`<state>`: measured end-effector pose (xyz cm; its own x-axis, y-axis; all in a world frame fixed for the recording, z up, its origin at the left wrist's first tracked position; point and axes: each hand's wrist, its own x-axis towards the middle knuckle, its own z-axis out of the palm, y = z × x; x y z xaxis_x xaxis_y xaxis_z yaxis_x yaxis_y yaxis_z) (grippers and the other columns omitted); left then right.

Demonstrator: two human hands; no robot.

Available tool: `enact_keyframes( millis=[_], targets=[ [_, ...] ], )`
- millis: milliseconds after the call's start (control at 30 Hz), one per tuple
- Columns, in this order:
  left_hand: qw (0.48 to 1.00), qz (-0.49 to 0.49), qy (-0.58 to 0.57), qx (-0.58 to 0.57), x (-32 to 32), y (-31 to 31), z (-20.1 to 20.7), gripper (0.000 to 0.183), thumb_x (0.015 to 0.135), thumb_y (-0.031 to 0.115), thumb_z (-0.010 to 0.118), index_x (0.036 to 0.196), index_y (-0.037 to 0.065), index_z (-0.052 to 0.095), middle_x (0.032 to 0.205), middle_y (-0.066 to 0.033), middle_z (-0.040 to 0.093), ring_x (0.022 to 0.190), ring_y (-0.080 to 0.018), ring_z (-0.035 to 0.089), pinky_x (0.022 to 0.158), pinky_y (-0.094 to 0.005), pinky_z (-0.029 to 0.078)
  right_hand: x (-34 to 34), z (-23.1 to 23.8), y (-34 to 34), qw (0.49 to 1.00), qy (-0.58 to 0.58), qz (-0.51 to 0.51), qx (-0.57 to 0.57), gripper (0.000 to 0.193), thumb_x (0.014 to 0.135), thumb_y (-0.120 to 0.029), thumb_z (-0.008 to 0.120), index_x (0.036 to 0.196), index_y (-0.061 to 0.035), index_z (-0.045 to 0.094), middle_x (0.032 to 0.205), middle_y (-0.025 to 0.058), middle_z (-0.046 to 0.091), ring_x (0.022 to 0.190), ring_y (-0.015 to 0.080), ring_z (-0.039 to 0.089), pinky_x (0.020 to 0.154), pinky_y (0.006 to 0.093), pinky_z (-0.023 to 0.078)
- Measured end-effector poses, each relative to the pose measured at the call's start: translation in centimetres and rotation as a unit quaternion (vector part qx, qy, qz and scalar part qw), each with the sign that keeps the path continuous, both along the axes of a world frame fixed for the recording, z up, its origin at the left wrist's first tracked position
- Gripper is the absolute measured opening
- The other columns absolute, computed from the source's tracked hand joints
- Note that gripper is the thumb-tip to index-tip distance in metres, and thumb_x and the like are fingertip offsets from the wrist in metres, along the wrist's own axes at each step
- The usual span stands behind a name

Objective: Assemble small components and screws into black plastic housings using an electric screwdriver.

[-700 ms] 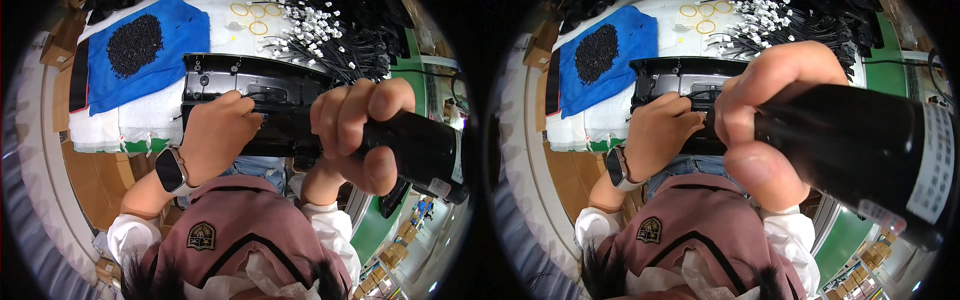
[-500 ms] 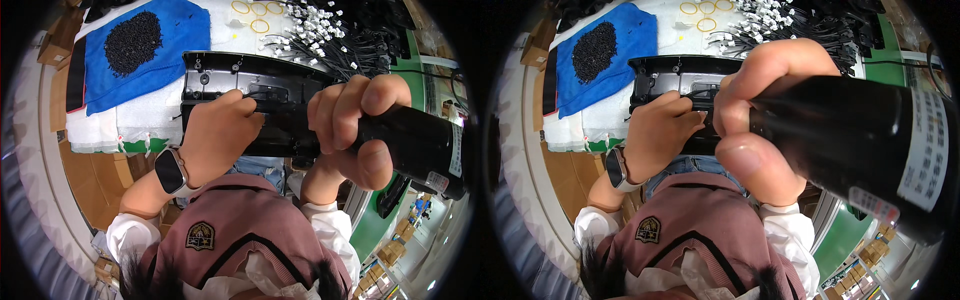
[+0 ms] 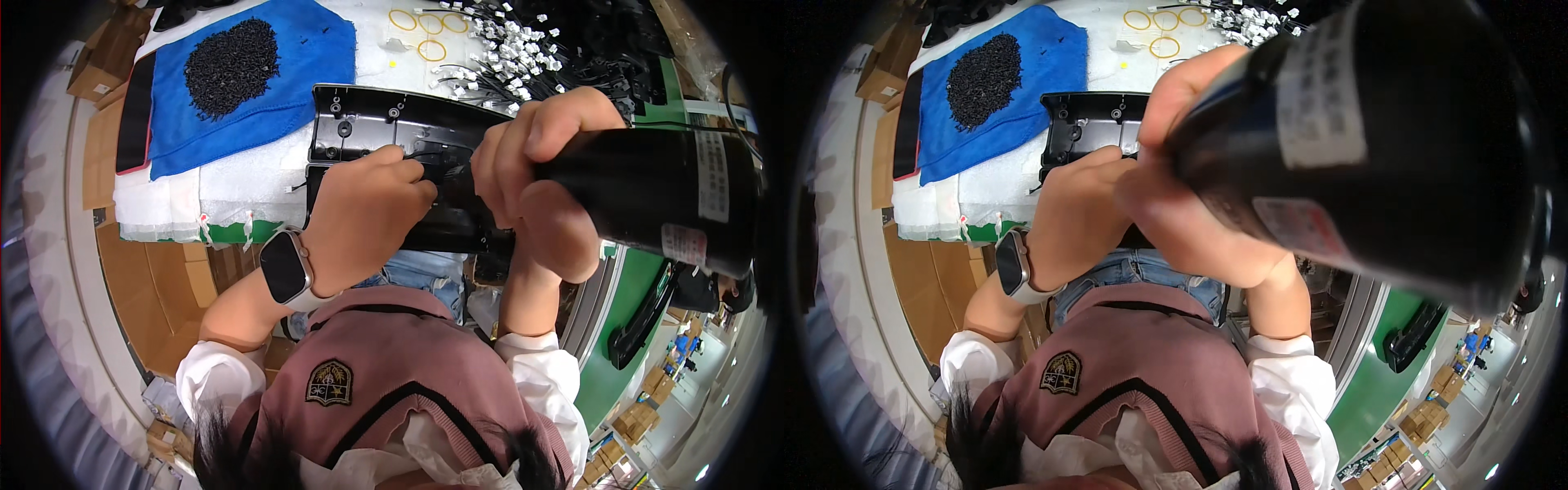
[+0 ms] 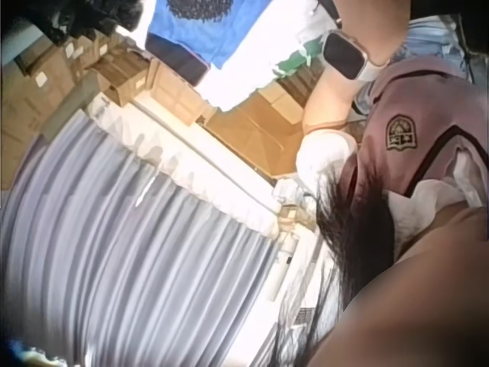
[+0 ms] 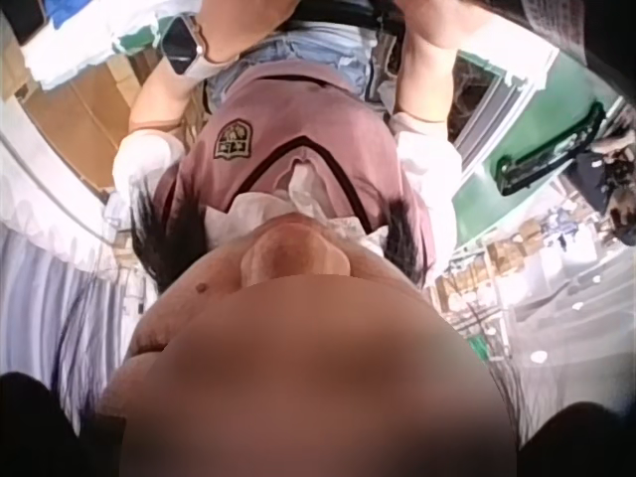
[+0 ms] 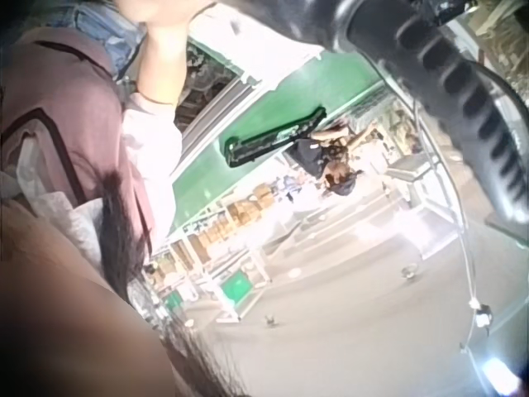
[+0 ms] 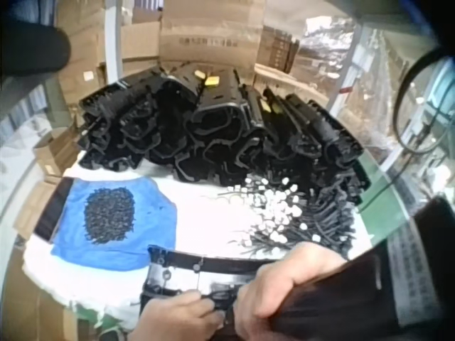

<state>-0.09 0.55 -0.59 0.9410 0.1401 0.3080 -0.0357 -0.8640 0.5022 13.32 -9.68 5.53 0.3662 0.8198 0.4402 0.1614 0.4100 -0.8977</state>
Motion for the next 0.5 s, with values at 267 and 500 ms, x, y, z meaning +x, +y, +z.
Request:
enact_keyframes(
  millis=[267, 500],
  targets=[
    [0.998, -0.01, 0.044, 0.052, -0.4, -0.1, 1.5, 0.007, 0.062, 0.005, 0.061, 0.067, 0.009, 0.061, 0.067, -0.0018, 0.055, 0.073, -0.0189, 0.056, 0.056, -0.0298, 0.048, -0.6, 0.0, -0.9, 0.998, 0.028, -0.054, 0.028, 0.03, 0.079, -0.017, 0.063, 0.1, -0.0036, 0.046, 0.059, -0.0001, 0.044, 0.043, 0.0095, 0.039, 0.042, 0.0254, 0.033],
    [0.923, 0.358, -0.075, 0.115, -2.0, 9.6, 3.0, 0.018, 0.08, 0.016, 0.066, 0.094, 0.004, 0.066, 0.082, -0.0107, 0.064, 0.074, -0.0295, 0.061, 0.064, -0.0367, 0.049, 3.0, 0.9, -4.5, 0.961, 0.174, 0.122, 0.175, 0.038, 0.084, -0.028, 0.064, 0.11, -0.0064, 0.046, 0.067, -0.001, 0.05, 0.049, 0.0105, 0.048, 0.052, 0.0274, 0.041]
  ],
)
